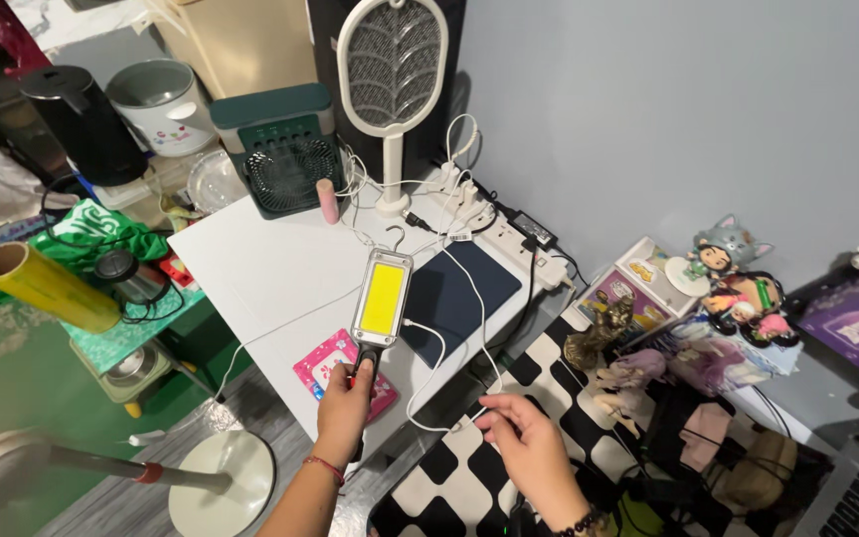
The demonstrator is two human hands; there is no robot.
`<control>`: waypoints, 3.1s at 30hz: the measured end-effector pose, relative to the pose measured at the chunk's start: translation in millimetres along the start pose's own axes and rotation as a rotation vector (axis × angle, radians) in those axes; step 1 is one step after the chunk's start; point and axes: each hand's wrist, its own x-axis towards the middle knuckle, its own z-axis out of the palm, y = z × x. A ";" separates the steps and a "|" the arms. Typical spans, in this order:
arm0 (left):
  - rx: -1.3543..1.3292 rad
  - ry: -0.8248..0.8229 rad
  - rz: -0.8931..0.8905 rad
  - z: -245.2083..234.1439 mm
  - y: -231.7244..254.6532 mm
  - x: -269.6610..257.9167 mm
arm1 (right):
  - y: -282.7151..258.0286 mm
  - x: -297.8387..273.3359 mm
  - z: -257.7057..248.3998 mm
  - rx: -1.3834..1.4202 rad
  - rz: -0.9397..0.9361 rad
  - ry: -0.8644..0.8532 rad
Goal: The person plugs a portable light into a power strip, then picks up and coils several cables, including a power cord and a USB cable. They place the coiled cables into a black carrying case and close it.
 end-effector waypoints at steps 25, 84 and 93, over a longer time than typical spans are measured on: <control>-0.085 -0.068 0.029 14.3 -26.8 27.0 | -22.5 -27.1 13.2 -0.062 0.063 0.030; -0.382 -0.088 -0.101 -43.4 -72.5 32.3 | 3.6 -1.5 -8.0 -0.310 -0.239 0.205; -0.614 -0.085 -0.178 -15.6 -79.9 56.1 | 1.6 15.9 26.0 -0.301 -0.298 0.008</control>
